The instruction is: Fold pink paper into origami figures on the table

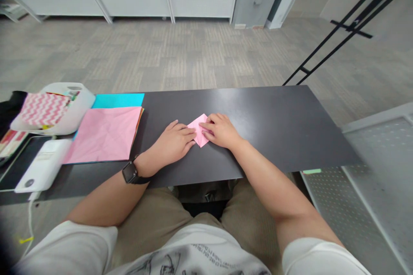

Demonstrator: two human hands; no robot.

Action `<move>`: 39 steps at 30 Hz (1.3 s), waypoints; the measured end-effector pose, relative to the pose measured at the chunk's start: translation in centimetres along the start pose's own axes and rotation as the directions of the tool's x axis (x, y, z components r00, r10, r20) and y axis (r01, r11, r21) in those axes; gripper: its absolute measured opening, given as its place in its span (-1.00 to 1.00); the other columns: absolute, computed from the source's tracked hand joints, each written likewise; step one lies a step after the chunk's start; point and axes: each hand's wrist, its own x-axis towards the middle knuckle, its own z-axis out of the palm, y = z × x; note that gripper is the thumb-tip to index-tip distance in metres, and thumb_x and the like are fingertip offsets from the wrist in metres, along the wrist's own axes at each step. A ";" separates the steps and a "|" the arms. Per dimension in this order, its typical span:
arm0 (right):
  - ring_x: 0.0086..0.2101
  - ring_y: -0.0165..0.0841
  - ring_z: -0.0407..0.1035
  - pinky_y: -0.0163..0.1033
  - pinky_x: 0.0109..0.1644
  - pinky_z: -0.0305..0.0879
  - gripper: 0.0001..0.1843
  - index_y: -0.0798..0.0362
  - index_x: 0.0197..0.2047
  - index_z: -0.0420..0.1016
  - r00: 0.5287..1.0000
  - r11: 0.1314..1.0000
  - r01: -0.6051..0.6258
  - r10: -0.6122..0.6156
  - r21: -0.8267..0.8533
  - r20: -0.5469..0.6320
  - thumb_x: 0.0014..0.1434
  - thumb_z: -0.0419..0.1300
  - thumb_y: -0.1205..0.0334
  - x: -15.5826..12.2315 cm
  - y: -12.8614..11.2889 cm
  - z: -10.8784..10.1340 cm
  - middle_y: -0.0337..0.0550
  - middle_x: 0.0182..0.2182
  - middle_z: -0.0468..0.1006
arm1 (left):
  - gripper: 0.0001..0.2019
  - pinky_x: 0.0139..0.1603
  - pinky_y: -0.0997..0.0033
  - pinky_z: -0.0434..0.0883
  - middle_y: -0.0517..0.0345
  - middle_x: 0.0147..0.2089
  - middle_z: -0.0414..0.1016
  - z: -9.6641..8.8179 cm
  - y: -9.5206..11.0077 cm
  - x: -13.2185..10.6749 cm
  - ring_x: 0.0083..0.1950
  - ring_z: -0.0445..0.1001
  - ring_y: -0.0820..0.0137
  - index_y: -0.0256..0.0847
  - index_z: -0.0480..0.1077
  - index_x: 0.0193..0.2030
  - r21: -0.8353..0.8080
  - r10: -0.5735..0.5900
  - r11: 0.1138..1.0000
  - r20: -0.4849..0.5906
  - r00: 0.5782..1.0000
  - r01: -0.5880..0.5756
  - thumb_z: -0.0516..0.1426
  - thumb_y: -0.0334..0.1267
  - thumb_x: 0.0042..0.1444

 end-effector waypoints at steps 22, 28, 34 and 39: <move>-0.03 -0.10 0.34 0.05 0.08 0.22 -0.62 -0.17 0.27 0.64 1.000 1.000 -0.018 0.018 -0.010 0.024 0.46 0.24 0.03 0.1 -0.1 -0.3 -0.02 -0.04 0.53 | -0.76 0.50 -0.09 0.19 0.00 0.13 0.67 -0.9 1.1 -1.4 0.24 0.53 0.09 -0.10 0.65 0.06 -0.024 0.179 0.984 0.062 0.982 -0.178 0.26 -0.09 0.38; -0.02 -0.10 0.33 0.04 0.09 0.22 -0.59 -0.20 0.32 0.60 0.999 1.000 -0.011 0.011 0.001 0.034 0.46 0.25 0.05 0.0 -0.1 -0.4 -0.02 -0.03 0.53 | -0.76 0.54 -0.09 0.18 0.10 0.07 0.71 -1.7 -0.2 -0.5 0.19 0.56 0.18 -0.06 0.65 0.06 -0.148 0.101 0.983 -0.040 0.994 -0.106 0.15 -0.13 0.47; -0.02 -0.11 0.35 0.05 0.10 0.24 -0.63 -0.21 0.27 0.64 0.997 0.998 0.058 -0.060 0.034 0.053 0.46 0.25 0.07 -0.1 -0.3 -0.7 -0.02 -0.03 0.54 | -0.74 0.22 0.07 0.41 0.00 0.09 0.63 0.3 -1.9 1.0 0.10 0.54 0.16 -0.15 0.56 0.13 -0.141 -0.153 0.981 -0.161 0.975 0.130 0.11 -0.16 0.47; 0.00 -0.12 0.40 0.04 0.12 0.25 -0.69 -0.20 0.19 0.70 0.990 0.990 0.118 -0.124 0.082 0.070 0.44 0.29 0.07 -0.2 -0.5 -0.9 -0.04 -0.01 0.58 | -0.70 0.20 0.08 0.41 -0.03 0.14 0.58 2.2 -2.4 1.8 0.12 0.50 0.14 -0.17 0.52 0.19 -0.123 -0.199 0.976 -0.155 0.968 0.181 0.14 -0.13 0.44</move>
